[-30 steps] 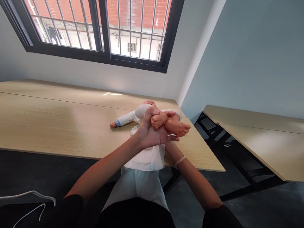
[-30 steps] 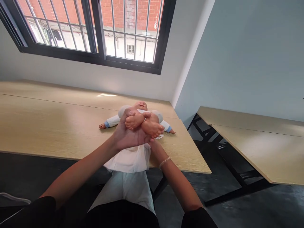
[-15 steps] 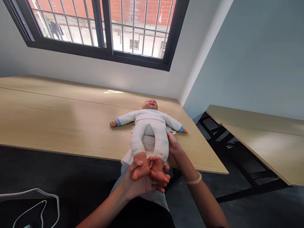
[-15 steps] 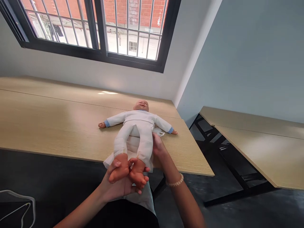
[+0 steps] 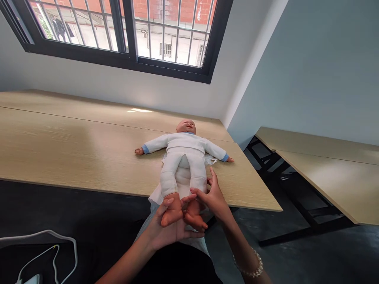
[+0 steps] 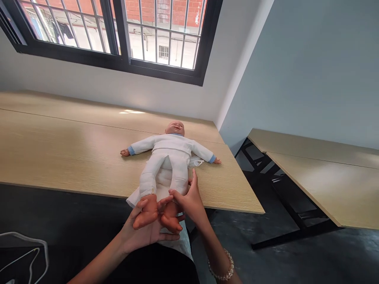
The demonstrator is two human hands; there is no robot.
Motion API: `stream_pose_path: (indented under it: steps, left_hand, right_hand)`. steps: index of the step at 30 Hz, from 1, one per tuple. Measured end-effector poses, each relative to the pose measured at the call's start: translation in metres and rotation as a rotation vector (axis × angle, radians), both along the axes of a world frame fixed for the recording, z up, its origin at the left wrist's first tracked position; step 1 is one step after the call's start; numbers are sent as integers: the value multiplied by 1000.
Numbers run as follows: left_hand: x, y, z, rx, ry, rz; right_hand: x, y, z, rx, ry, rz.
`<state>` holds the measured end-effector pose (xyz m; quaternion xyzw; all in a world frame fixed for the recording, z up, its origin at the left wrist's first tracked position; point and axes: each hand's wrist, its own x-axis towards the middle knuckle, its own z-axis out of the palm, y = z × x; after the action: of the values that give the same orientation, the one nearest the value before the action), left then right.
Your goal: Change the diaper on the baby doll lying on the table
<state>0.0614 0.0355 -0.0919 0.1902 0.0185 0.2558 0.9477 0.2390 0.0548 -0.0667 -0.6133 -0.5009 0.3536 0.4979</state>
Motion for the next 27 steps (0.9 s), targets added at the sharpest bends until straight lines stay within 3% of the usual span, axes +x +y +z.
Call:
stream_pose_path:
  steps: [5, 11, 15, 18, 21, 24, 27]
  left_hand:
    - [-19, 2, -2, -33, 105, 57]
    - [-59, 13, 9, -48, 227, 184]
    - [-77, 22, 9, -17, 293, 224]
    - [-85, 24, 6, 4, 365, 258]
    - [-86, 21, 4, 33, 408, 273]
    - [-80, 15, 2, 48, 409, 267]
    - [-74, 12, 0, 43, 389, 266]
  right_hand:
    - [13, 2, 4, -24, -77, -29]
    - [43, 6, 7, 21, -186, 36]
    - [50, 6, 10, 102, -409, -5]
    - [33, -8, 14, 295, -587, -45]
    - [1, -30, 12, 431, -647, 155]
    - [-26, -42, 1, 411, -683, 333]
    - [-36, -39, -12, 368, -666, 368]
